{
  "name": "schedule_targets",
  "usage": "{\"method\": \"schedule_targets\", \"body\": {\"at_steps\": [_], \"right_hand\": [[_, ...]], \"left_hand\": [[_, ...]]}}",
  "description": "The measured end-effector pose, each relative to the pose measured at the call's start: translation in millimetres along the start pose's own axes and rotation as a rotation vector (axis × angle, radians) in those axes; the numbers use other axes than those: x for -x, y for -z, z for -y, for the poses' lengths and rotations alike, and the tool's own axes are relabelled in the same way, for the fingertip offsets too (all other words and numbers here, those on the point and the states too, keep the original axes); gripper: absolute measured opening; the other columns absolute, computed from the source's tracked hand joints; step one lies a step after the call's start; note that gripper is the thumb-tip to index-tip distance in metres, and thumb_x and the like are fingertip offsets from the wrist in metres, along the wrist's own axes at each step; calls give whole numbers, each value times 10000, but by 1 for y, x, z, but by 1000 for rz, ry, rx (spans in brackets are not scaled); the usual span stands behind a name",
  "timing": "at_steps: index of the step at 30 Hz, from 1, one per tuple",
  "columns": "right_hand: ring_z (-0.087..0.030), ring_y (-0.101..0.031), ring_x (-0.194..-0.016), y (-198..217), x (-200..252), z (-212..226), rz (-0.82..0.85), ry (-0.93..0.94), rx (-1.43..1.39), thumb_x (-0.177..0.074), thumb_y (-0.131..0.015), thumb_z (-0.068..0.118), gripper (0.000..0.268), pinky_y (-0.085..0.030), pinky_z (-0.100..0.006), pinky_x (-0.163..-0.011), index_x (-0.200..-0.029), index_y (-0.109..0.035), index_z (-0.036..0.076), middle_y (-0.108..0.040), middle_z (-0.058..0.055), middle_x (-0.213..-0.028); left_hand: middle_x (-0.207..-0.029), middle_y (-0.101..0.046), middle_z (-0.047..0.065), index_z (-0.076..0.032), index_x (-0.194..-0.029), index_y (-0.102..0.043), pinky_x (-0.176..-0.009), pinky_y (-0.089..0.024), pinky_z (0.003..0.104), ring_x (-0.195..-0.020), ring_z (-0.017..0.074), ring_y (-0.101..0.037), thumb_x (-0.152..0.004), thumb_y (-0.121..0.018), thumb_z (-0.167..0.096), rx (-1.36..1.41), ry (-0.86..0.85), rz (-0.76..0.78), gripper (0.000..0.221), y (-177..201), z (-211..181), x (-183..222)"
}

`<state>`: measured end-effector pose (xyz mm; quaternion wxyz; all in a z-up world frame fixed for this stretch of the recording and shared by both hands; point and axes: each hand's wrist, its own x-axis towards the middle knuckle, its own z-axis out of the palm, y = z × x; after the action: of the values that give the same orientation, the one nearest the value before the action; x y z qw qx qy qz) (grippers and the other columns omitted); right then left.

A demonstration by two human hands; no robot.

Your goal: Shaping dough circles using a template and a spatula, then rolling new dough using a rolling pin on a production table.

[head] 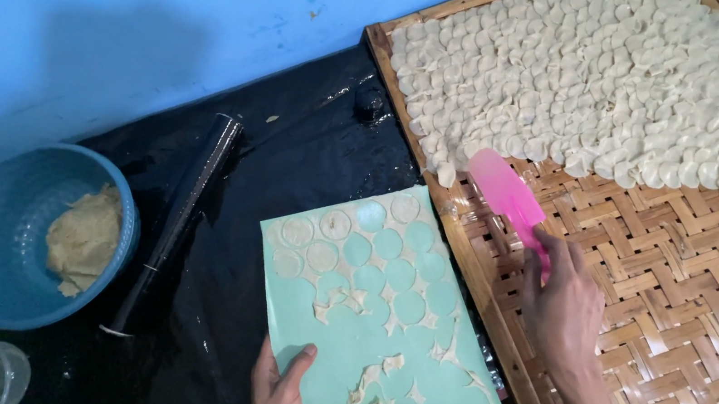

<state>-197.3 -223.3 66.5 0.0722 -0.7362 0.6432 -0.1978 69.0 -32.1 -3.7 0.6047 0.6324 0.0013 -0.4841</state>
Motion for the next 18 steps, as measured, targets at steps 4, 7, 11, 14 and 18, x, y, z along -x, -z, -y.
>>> {"method": "schedule_targets", "body": {"at_steps": [4,7,11,14,18], "right_hand": [[-279,-743,-744,12,15,24,29,35,-171,-997,-644,220,303,-587,-413,-643,-1242,-683,45,-720,-171,-1109],[-296,-743,-785,9,26,47,91,103,-277,-972,-666,214,307,-581,-403,-670,-1221,-700,37,-727,-178,-1065],[-295,-736,-746,-7,33,64,173,181,-335,-938,-675,189,309,-575,-391,-643,-1211,-703,48,-725,-164,-1016],[-298,-721,-694,-15,34,72,210,215,-319,-928,-670,169,308,-568,-401,-617,-1211,-697,49,-714,-158,-993],[-305,-709,-644,-22,32,80,233,227,-261,-930,-672,169,303,-563,-426,-591,-1208,-692,49,-700,-158,-960]], "left_hand": [[-1179,-707,192,-9,-1375,-532,-885,-537,377,-1028,241,-688,-863,-635,15,-83,-64,6,523,0,-16,0],[-1091,-731,190,39,-1269,-582,-811,-548,352,-942,222,-685,-909,-672,-53,-266,-235,29,382,8,-15,-9],[-1038,-750,143,20,-1233,-608,-784,-558,323,-903,184,-703,-892,-699,-95,-377,-369,60,371,16,-12,-18],[-1033,-755,144,26,-1223,-616,-780,-557,324,-897,180,-701,-893,-696,-94,-355,-391,75,361,14,-14,-14],[-1035,-763,134,5,-1243,-606,-773,-564,323,-894,175,-714,-892,-676,-94,-368,-336,63,372,9,-20,-10]]}}
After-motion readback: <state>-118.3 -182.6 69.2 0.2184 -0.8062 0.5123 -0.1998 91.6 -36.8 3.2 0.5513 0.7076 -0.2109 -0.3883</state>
